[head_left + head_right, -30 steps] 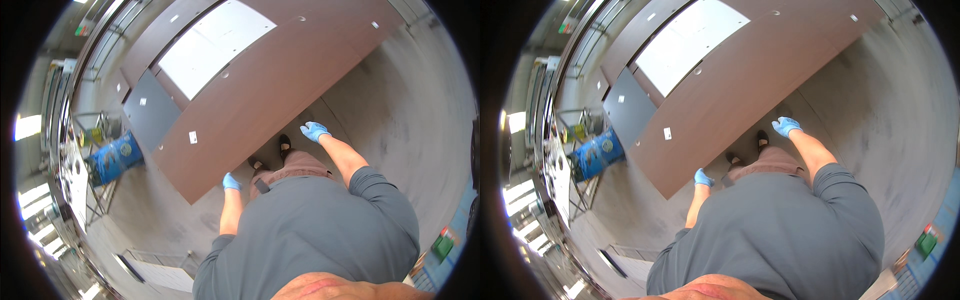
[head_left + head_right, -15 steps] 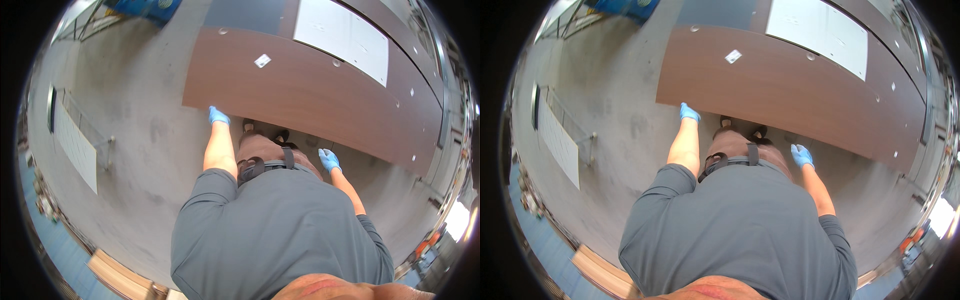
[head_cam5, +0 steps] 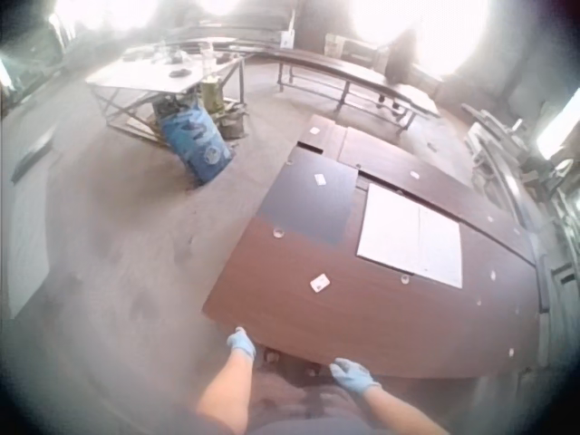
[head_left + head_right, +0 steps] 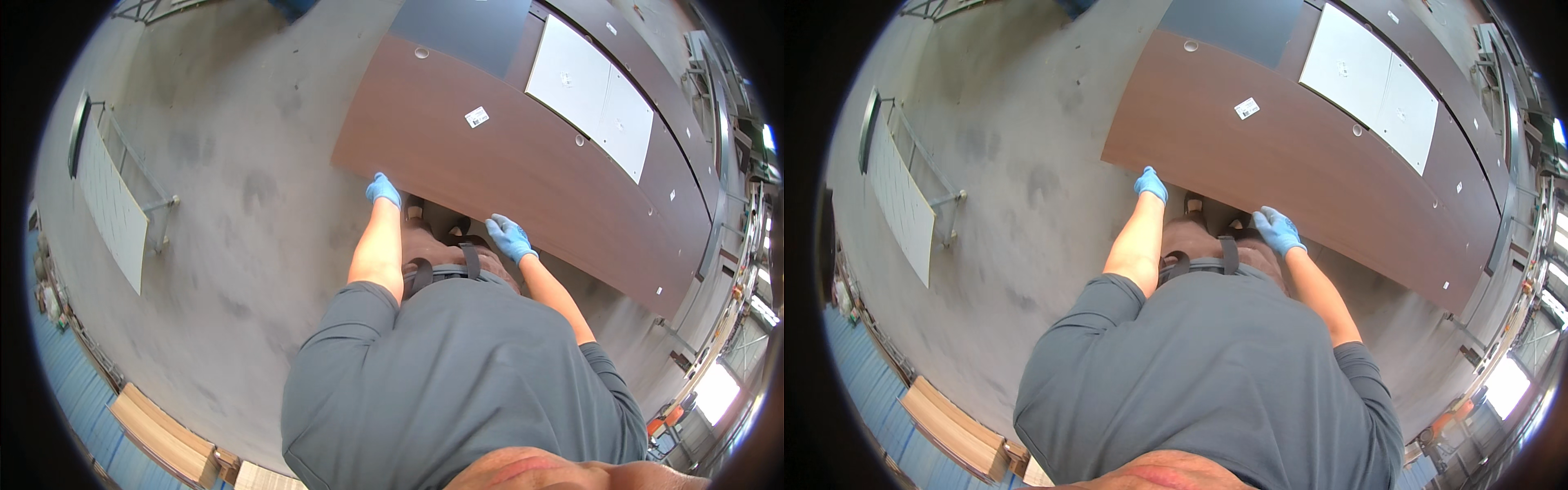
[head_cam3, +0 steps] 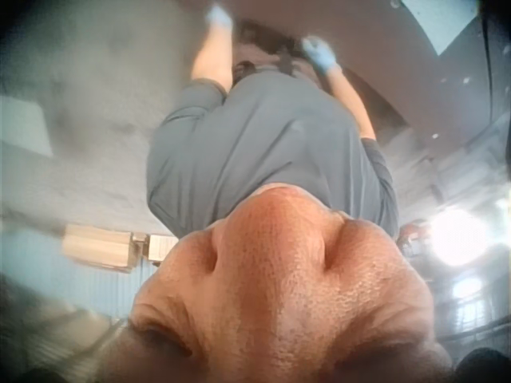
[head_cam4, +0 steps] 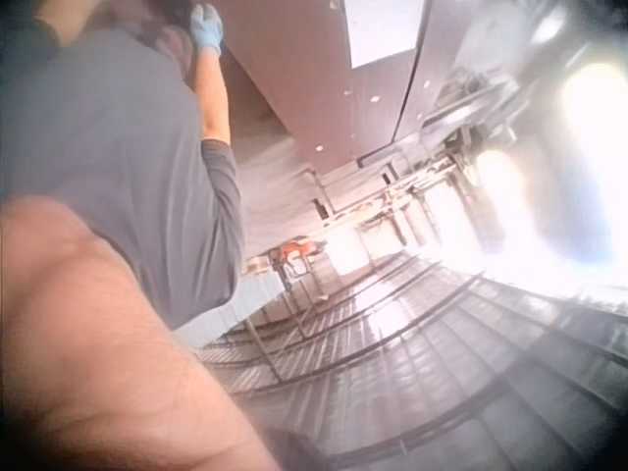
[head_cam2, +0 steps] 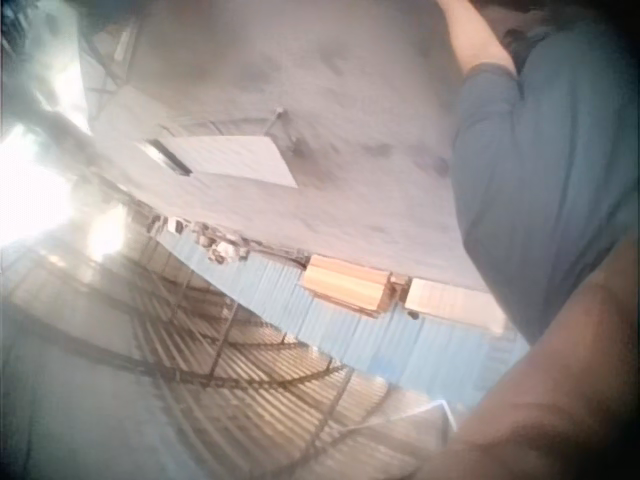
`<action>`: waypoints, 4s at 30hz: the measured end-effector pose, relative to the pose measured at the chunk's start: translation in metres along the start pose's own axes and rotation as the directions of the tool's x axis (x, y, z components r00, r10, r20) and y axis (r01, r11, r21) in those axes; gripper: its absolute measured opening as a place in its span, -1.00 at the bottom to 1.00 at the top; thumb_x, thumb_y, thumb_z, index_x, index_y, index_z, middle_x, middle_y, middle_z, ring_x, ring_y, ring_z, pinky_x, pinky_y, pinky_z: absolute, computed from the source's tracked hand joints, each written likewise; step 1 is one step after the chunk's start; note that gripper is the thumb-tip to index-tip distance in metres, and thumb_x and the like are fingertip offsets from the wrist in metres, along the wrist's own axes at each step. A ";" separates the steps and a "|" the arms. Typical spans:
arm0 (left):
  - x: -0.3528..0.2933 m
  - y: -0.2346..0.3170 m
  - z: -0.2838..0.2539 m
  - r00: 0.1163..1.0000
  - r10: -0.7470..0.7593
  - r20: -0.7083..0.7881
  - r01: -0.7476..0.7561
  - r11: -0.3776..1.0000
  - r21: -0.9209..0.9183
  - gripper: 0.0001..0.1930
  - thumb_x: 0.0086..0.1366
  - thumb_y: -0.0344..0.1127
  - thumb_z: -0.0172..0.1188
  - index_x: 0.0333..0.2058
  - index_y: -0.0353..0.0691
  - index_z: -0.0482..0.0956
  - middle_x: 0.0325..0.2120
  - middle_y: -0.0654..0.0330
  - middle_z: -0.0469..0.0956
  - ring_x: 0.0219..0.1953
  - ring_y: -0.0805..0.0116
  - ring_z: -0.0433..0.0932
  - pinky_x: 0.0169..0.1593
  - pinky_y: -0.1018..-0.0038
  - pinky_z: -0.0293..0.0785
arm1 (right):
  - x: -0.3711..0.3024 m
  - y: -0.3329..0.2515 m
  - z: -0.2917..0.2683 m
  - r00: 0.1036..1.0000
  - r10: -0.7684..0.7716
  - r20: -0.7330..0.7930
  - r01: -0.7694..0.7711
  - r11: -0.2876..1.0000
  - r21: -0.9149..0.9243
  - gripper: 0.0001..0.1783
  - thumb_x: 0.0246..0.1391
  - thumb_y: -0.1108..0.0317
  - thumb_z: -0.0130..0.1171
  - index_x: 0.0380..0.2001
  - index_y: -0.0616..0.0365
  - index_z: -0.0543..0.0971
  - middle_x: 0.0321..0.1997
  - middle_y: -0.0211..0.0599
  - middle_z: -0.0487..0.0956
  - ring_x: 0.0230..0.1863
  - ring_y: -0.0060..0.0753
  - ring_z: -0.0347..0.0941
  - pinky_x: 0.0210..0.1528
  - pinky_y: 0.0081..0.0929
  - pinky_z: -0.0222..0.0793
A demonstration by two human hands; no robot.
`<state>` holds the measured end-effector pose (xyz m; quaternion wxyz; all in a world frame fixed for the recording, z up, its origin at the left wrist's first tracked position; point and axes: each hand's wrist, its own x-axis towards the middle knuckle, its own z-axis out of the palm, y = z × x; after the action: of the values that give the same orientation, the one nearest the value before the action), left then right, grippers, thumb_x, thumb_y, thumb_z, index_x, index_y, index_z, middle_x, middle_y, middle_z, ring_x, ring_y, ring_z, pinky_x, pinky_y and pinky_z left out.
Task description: The person picks up and places several large wood panels on a workbench, wipes the workbench surface with a cloth, and then moves additional panels onto the bench. The person handles the panels one at a time and wipes the surface between moves.
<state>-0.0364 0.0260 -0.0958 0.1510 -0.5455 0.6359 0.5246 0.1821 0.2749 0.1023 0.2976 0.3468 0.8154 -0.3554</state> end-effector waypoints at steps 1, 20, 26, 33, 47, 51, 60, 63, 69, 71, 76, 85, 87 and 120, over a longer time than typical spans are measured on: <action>0.004 -0.002 -0.001 1.000 0.022 0.008 -0.022 0.999 0.038 -0.53 0.38 -0.10 0.21 -0.13 -0.55 0.66 -0.10 -0.14 0.74 -0.09 -0.01 0.73 0.00 0.10 0.63 | -0.001 -0.005 0.002 0.999 -0.009 0.035 0.010 1.000 -0.007 -0.26 0.38 -0.17 0.05 0.35 0.20 0.51 0.40 0.00 0.54 0.44 -0.03 0.43 0.47 -0.22 0.29; 0.016 0.032 -0.103 0.781 -0.233 0.579 -0.055 0.898 0.436 -0.29 0.57 0.26 -0.13 0.18 -0.33 0.61 0.29 -0.05 0.54 0.39 -0.02 0.43 0.44 0.05 0.29 | -0.008 0.068 -0.022 0.954 0.283 0.101 -0.288 0.957 0.040 -0.36 0.35 -0.11 -0.04 0.17 0.16 0.65 0.30 -0.01 0.61 0.35 0.04 0.50 0.37 -0.05 0.37; 0.018 0.070 -0.163 0.796 -0.314 0.517 -0.087 0.786 0.612 -0.31 0.58 0.22 -0.13 0.14 -0.35 0.63 0.21 -0.06 0.60 0.30 -0.06 0.51 0.39 0.06 0.38 | -0.010 0.032 0.004 0.961 0.267 0.066 -0.273 0.955 0.113 -0.35 0.34 -0.12 -0.03 0.23 0.12 0.62 0.36 -0.02 0.57 0.38 0.04 0.48 0.39 -0.07 0.35; 0.074 0.162 -0.171 0.713 -0.280 0.643 -0.389 0.604 0.695 -0.36 0.58 0.16 -0.10 0.00 -0.37 0.69 0.07 -0.06 0.69 0.16 -0.01 0.61 0.24 0.06 0.50 | -0.018 -0.044 0.074 0.922 0.386 -0.002 -0.374 0.895 0.242 -0.36 0.33 -0.13 -0.02 0.19 0.11 0.65 0.32 -0.04 0.60 0.36 0.04 0.50 0.38 -0.07 0.37; 0.241 0.279 -0.227 0.669 -0.230 0.707 -0.472 0.604 0.643 -0.44 0.49 0.02 0.08 -0.17 -0.52 0.70 -0.13 -0.17 0.75 -0.12 -0.11 0.73 0.06 -0.04 0.64 | -0.074 -0.241 0.214 0.976 0.192 -0.103 -0.141 0.917 0.374 -0.35 0.32 -0.13 0.01 0.22 0.11 0.61 0.30 -0.03 0.61 0.34 0.06 0.50 0.36 -0.03 0.39; 0.234 0.265 -0.245 0.654 -0.172 0.737 -0.581 0.510 0.634 -0.49 0.48 0.02 0.10 -0.22 -0.43 0.72 -0.24 -0.05 0.73 -0.23 0.00 0.69 -0.07 0.08 0.62 | -0.094 -0.209 0.244 0.918 0.395 -0.048 -0.335 0.832 0.442 -0.32 0.29 -0.15 0.01 0.22 0.13 0.63 0.33 -0.02 0.59 0.36 0.06 0.49 0.37 -0.06 0.39; 0.201 0.283 -0.328 0.595 -0.236 0.768 -0.677 0.369 0.637 -0.64 0.45 -0.04 0.18 -0.35 -0.21 0.69 -0.45 0.20 0.63 -0.47 0.29 0.56 -0.45 0.32 0.43 | -0.166 -0.185 0.389 0.771 0.626 0.120 -0.576 0.603 0.552 -0.32 0.32 -0.18 0.02 0.22 0.11 0.64 0.38 -0.04 0.56 0.41 0.06 0.45 0.41 -0.04 0.35; 0.225 0.295 -0.356 0.619 -0.168 0.767 -0.623 0.490 0.610 -0.65 0.44 -0.05 0.19 -0.33 -0.24 0.66 -0.41 0.15 0.66 -0.47 0.24 0.59 -0.41 0.32 0.47 | -0.190 -0.213 0.424 0.778 0.578 0.246 -0.617 0.629 0.473 -0.32 0.32 -0.16 0.00 0.25 0.09 0.63 0.39 -0.05 0.55 0.44 0.07 0.42 0.42 0.02 0.33; 0.311 0.327 -0.366 0.673 -0.251 0.696 -0.542 0.473 0.695 -0.65 0.46 -0.10 0.20 -0.21 -0.34 0.68 -0.31 0.07 0.71 -0.34 0.14 0.66 -0.28 0.25 0.59 | -0.180 -0.273 0.413 0.848 0.462 0.261 -0.531 0.738 0.417 -0.34 0.33 -0.15 -0.01 0.25 0.07 0.63 0.39 -0.08 0.56 0.44 0.06 0.41 0.43 -0.01 0.31; 0.333 0.339 -0.352 0.630 -0.312 0.712 -0.496 0.543 0.677 -0.65 0.47 -0.11 0.21 -0.19 -0.36 0.68 -0.29 0.06 0.71 -0.31 0.13 0.68 -0.25 0.23 0.61 | -0.159 -0.295 0.399 0.842 0.510 0.175 -0.532 0.733 0.424 -0.34 0.34 -0.15 0.00 0.24 0.07 0.63 0.39 -0.08 0.56 0.44 0.07 0.42 0.42 -0.01 0.32; 0.366 0.424 -0.342 0.432 -0.199 0.880 -0.620 0.643 0.450 -0.62 0.49 -0.08 0.21 -0.17 -0.37 0.70 -0.31 0.10 0.72 -0.33 0.14 0.67 -0.23 0.25 0.62 | -0.087 -0.376 0.355 0.781 0.612 0.122 -0.603 0.691 0.397 -0.33 0.34 -0.16 0.00 0.26 0.10 0.62 0.41 -0.04 0.53 0.46 0.05 0.41 0.44 -0.01 0.30; 0.484 0.608 -0.343 0.728 0.080 0.681 -0.663 0.332 0.671 -0.65 0.45 -0.07 0.16 -0.21 -0.26 0.74 -0.29 0.10 0.71 -0.30 0.18 0.62 -0.19 0.18 0.53 | 0.081 -0.619 0.288 0.991 0.118 -0.065 -0.079 0.902 0.425 -0.33 0.35 -0.16 0.01 0.31 0.04 0.58 0.39 -0.07 0.55 0.42 0.04 0.43 0.44 -0.06 0.28; 0.501 0.643 -0.327 0.689 -0.024 0.724 -0.600 0.543 0.588 -0.51 0.46 0.09 0.17 -0.10 -0.30 0.73 -0.09 0.01 0.75 0.00 0.03 0.71 0.09 0.06 0.60 | 0.105 -0.651 0.282 0.997 0.039 -0.066 -0.013 0.939 0.345 -0.35 0.35 -0.15 0.00 0.29 0.05 0.60 0.37 -0.07 0.57 0.40 0.04 0.45 0.44 -0.08 0.29; 0.524 1.134 0.214 0.657 -0.078 0.750 -0.656 0.433 0.619 -0.59 0.49 0.00 0.03 -0.21 -0.18 0.72 -0.32 0.18 0.71 -0.18 0.30 0.68 -0.10 0.35 0.57 | 0.597 -0.962 -0.184 0.977 0.200 0.073 -0.209 0.968 0.142 -0.34 0.33 -0.12 -0.05 0.27 0.06 0.60 0.38 -0.03 0.56 0.40 0.07 0.45 0.40 -0.06 0.33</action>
<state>-1.2720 -0.2419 -0.0133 0.5213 -0.0266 0.7935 0.3129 -0.9571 0.1431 0.1288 0.3295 0.4397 0.7376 -0.3924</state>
